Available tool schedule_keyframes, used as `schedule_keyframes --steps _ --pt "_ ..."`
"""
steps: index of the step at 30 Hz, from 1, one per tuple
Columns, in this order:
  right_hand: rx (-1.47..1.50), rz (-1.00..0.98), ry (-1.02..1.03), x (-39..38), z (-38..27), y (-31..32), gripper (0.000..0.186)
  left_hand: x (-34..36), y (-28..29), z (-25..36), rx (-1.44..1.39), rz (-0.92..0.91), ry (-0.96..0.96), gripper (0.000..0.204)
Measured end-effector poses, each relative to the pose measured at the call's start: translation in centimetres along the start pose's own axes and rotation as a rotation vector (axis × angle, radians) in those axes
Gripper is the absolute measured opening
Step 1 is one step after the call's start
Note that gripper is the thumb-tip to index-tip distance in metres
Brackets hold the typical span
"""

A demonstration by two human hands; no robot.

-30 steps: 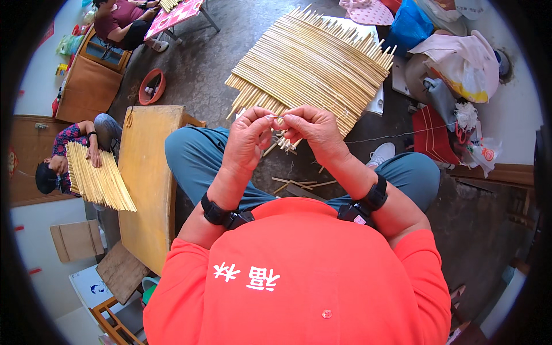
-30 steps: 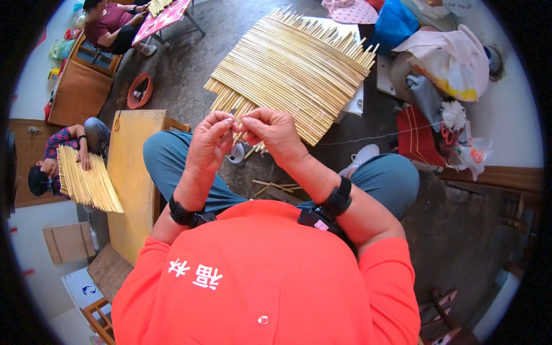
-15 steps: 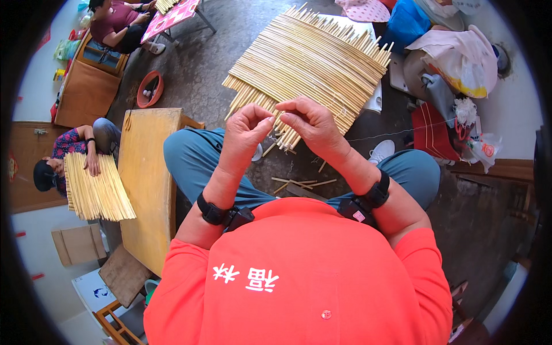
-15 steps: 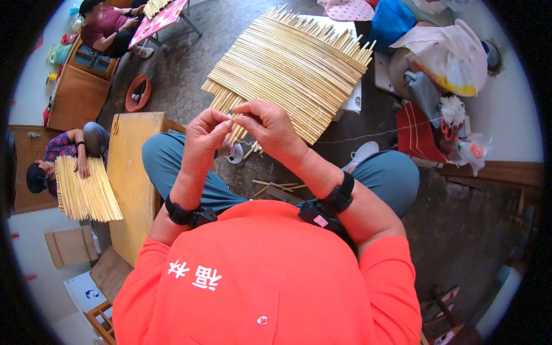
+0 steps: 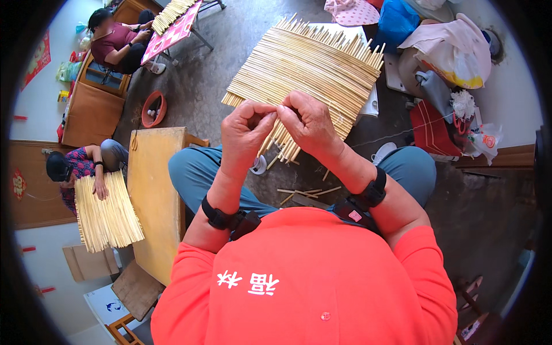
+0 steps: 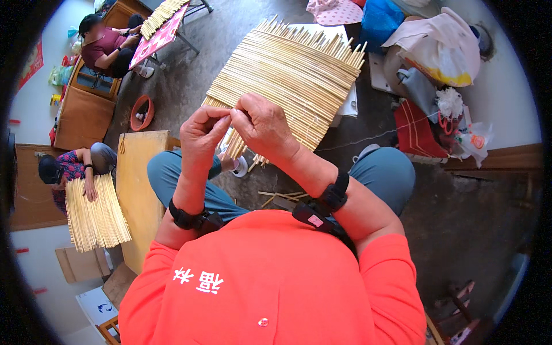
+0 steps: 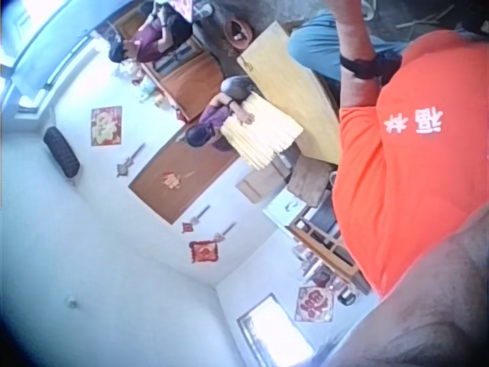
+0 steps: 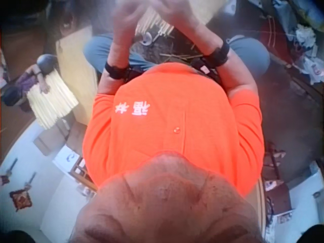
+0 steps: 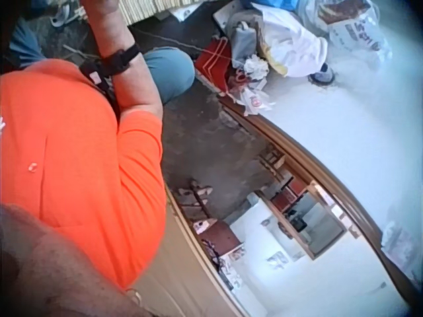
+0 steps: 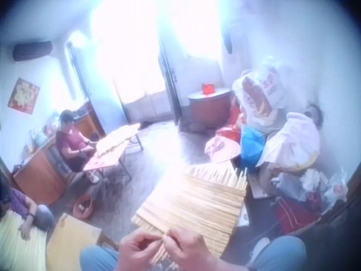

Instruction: Weaving bamboo mats using string and wooden sticks.

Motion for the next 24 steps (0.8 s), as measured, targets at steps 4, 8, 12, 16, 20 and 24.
schedule_keyframes --steps 4,8,12,16,20,24 --pt "0.017 0.033 -0.014 0.4 -0.2 0.0 0.012 0.0 -0.1 0.8 -0.042 0.023 0.008 0.006" --pt "0.036 0.030 -0.045 0.2 -0.3 -0.3 0.013 -0.7 0.0 1.0 -0.091 0.038 0.052 0.006" --pt "0.141 0.052 -0.117 0.1 0.1 -0.3 0.012 -0.9 0.4 0.5 -0.133 0.065 0.111 0.005" --pt "0.430 0.042 -0.368 -0.1 1.6 -0.6 0.009 -0.4 1.4 -0.2 -0.362 0.156 0.174 0.003" --pt "0.441 -0.010 -0.292 -0.3 0.8 -1.0 0.006 -0.4 1.2 -0.6 -0.577 0.170 0.168 0.005" --pt "0.338 -0.011 -0.217 -0.5 0.0 -0.8 0.008 -0.8 1.2 -0.9 -0.546 0.191 0.177 0.004"
Point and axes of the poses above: each hand's wrist, its own x-axis towards the middle knuckle, its own y-axis out of the back of the hand, z = x × y, the point moved 6 cm from there along x, towards the middle knuckle, and after that the axes turned 2 degrees about x, right-handed, at the moved point
